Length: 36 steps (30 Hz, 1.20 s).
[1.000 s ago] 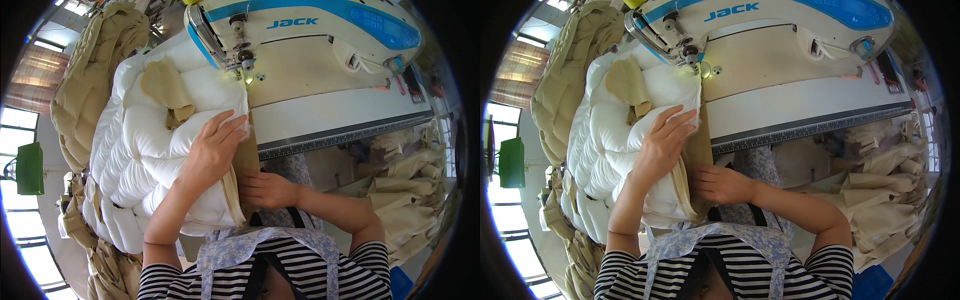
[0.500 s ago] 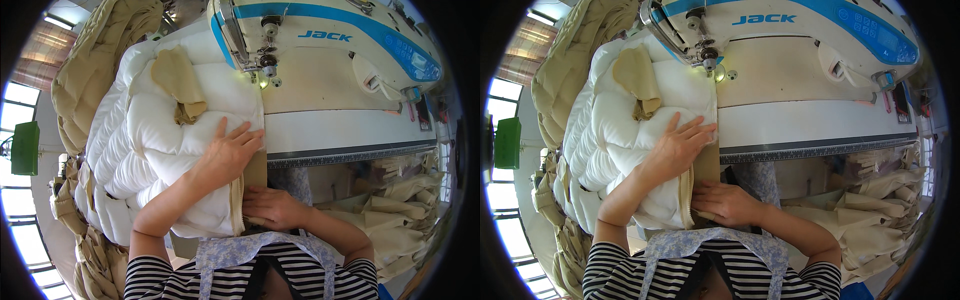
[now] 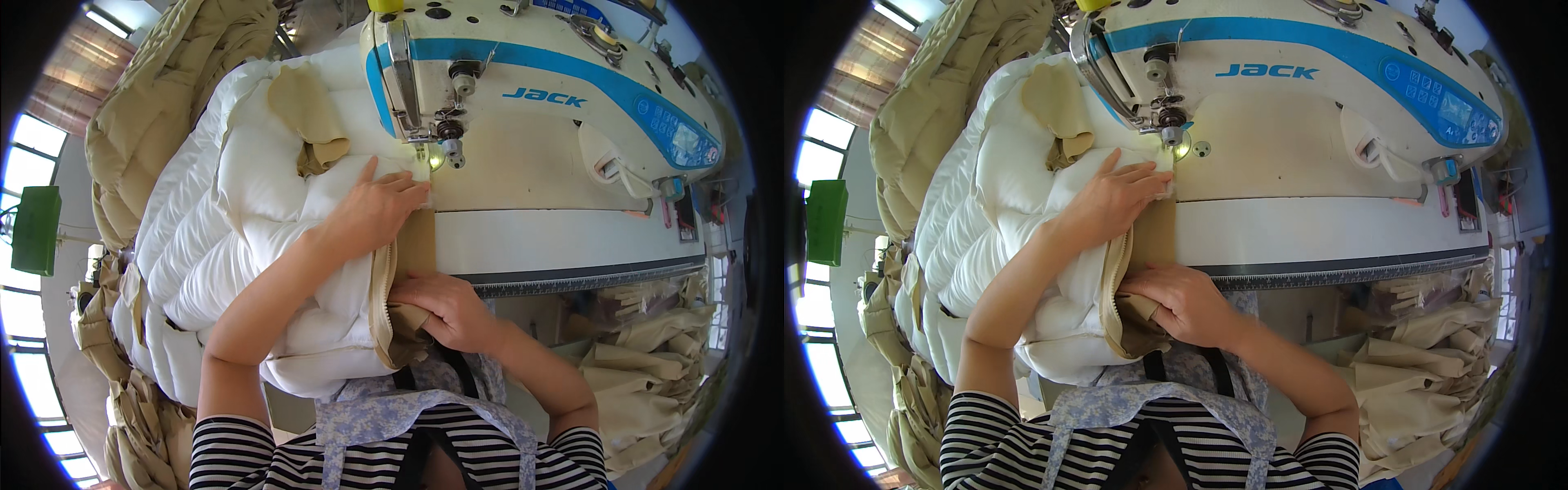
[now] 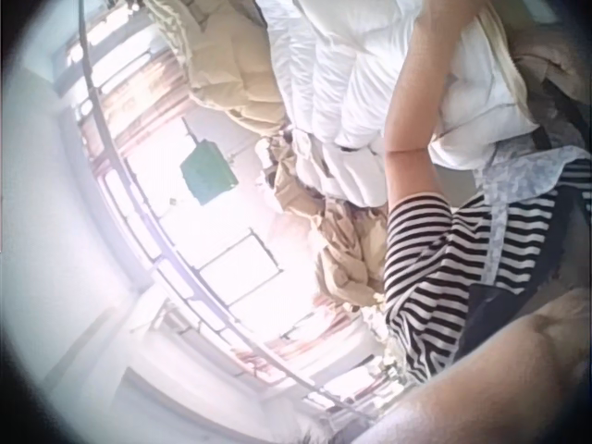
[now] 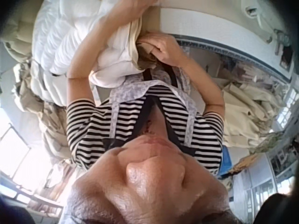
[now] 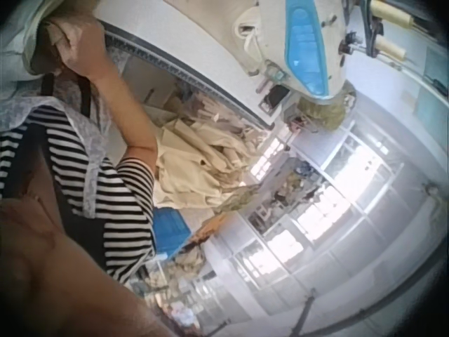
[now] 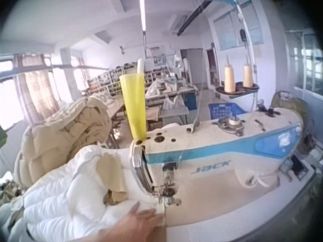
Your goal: The person sews a beige puffer jacket using a sewing machine, aligning and stitching the zipper and seams. They repeatedly adjust the fabric, flip the jacket, and guide it under the needle to complete the stitching.
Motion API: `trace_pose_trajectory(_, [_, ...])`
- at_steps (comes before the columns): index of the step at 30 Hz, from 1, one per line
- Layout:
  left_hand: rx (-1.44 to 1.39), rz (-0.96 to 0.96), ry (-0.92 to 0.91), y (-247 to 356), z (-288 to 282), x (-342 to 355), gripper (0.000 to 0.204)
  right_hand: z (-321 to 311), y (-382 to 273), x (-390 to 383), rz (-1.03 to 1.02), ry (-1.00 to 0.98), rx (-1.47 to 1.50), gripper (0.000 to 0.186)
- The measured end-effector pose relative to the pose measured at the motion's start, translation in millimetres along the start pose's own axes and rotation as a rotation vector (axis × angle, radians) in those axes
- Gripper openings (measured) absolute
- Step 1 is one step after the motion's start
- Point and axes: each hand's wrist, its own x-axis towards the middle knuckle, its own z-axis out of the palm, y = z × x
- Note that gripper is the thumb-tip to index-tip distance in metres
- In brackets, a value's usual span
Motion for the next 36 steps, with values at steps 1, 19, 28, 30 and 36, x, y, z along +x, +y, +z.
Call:
trace_pose_trajectory(1, [-0.009,0.012,0.055,-3,-4,7,0.022,-2,4,6,0.008,0.004,-0.013,0.039])
trace_pose_trajectory(19, [0.112,-0.076,0.239,74,-53,-50,0.020,31,-10,-30,-0.080,0.113,-0.029,0.028])
trace_pose_trajectory(28, [-0.107,0.067,-0.077,58,-27,-34,0.018,19,-12,-30,0.051,0.106,0.167,0.028])
trace_pose_trajectory(30, [-0.033,0.072,-0.143,50,-29,-37,0.016,19,-11,-29,0.044,0.100,0.170,0.028])
trace_pose_trajectory(36, [-0.009,0.062,-0.168,50,-29,-37,0.014,17,-11,-27,0.082,0.063,0.155,0.027])
